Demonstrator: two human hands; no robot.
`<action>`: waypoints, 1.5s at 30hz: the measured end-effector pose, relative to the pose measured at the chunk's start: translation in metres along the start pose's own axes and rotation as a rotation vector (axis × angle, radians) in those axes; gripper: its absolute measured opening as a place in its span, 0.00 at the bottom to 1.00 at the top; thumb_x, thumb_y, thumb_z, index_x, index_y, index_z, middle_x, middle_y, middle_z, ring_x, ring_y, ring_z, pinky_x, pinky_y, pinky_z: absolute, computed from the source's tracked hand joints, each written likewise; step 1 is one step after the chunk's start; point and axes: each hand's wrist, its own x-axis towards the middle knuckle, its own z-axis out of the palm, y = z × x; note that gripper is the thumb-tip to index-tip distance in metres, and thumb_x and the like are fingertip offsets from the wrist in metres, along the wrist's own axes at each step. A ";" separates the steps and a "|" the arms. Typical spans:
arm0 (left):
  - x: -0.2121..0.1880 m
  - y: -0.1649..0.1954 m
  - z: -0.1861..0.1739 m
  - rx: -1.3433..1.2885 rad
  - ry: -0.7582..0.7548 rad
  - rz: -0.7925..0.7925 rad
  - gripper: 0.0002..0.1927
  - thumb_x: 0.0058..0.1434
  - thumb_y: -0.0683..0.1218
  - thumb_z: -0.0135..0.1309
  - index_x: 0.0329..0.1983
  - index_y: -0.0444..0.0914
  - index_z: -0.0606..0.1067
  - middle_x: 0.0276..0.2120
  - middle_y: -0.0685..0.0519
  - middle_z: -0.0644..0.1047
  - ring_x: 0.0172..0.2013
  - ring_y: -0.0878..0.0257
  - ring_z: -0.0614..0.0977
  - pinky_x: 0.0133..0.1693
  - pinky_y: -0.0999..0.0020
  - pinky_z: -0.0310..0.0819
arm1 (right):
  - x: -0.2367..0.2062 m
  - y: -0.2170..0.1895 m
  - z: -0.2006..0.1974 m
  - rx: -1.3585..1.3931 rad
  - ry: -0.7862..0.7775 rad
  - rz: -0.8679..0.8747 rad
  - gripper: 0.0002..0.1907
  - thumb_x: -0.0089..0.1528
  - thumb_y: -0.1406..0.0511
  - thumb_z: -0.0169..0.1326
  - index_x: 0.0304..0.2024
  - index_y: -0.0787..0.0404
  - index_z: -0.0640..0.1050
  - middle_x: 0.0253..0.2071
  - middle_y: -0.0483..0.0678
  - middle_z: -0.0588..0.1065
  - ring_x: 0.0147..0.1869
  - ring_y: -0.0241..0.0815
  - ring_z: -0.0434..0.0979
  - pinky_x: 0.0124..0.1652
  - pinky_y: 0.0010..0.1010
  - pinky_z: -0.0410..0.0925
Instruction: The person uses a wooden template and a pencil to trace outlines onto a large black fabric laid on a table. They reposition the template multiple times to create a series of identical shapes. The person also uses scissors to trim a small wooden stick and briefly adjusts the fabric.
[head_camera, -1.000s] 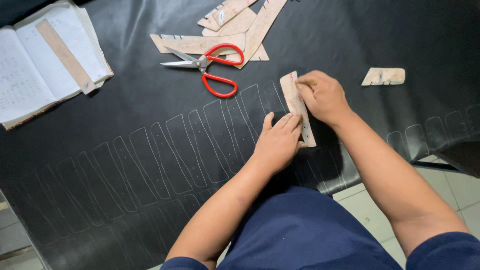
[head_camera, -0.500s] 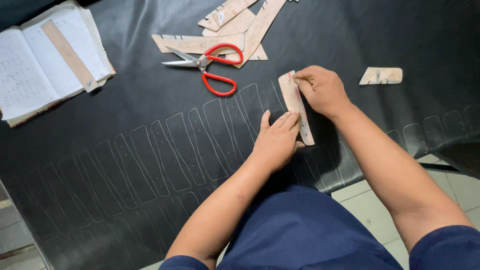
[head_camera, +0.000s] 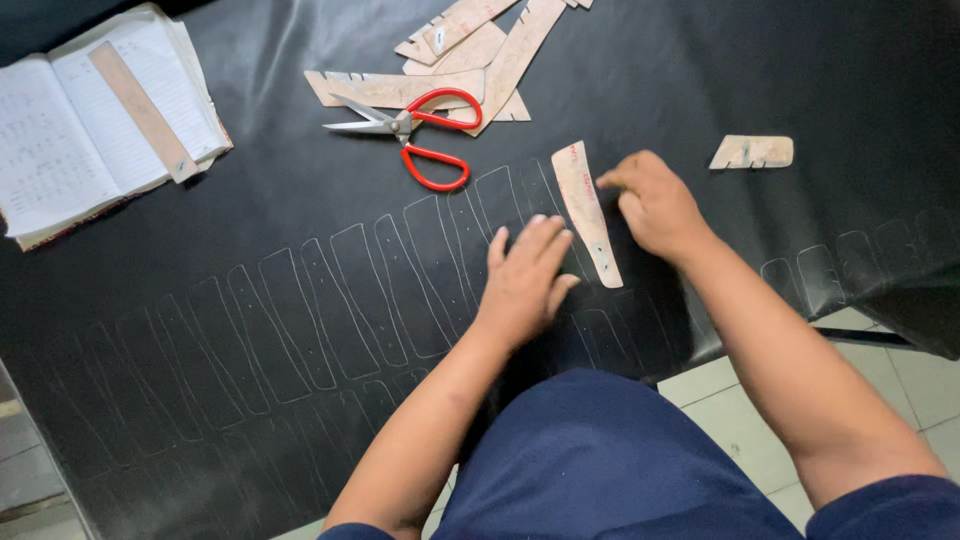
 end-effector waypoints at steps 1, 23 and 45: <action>-0.004 -0.005 0.000 -0.045 0.031 -0.039 0.33 0.58 0.50 0.62 0.66 0.35 0.69 0.68 0.46 0.67 0.70 0.50 0.65 0.68 0.41 0.52 | -0.009 -0.002 0.000 -0.054 -0.009 -0.002 0.17 0.60 0.73 0.52 0.51 0.60 0.82 0.47 0.51 0.74 0.51 0.48 0.77 0.52 0.35 0.71; 0.006 0.049 0.052 0.072 0.316 -0.248 0.20 0.62 0.38 0.54 0.57 0.42 0.76 0.59 0.53 0.74 0.68 0.52 0.70 0.70 0.44 0.55 | -0.042 0.041 -0.043 0.270 -0.357 0.146 0.29 0.61 0.65 0.58 0.65 0.63 0.70 0.54 0.50 0.70 0.48 0.38 0.72 0.52 0.30 0.67; -0.009 0.120 0.143 0.175 0.045 -0.427 0.35 0.65 0.49 0.48 0.71 0.25 0.57 0.18 0.37 0.75 0.19 0.39 0.80 0.22 0.44 0.76 | -0.041 -0.022 -0.057 -0.021 -0.479 -0.077 0.12 0.67 0.61 0.51 0.43 0.62 0.80 0.41 0.55 0.80 0.45 0.56 0.80 0.45 0.42 0.71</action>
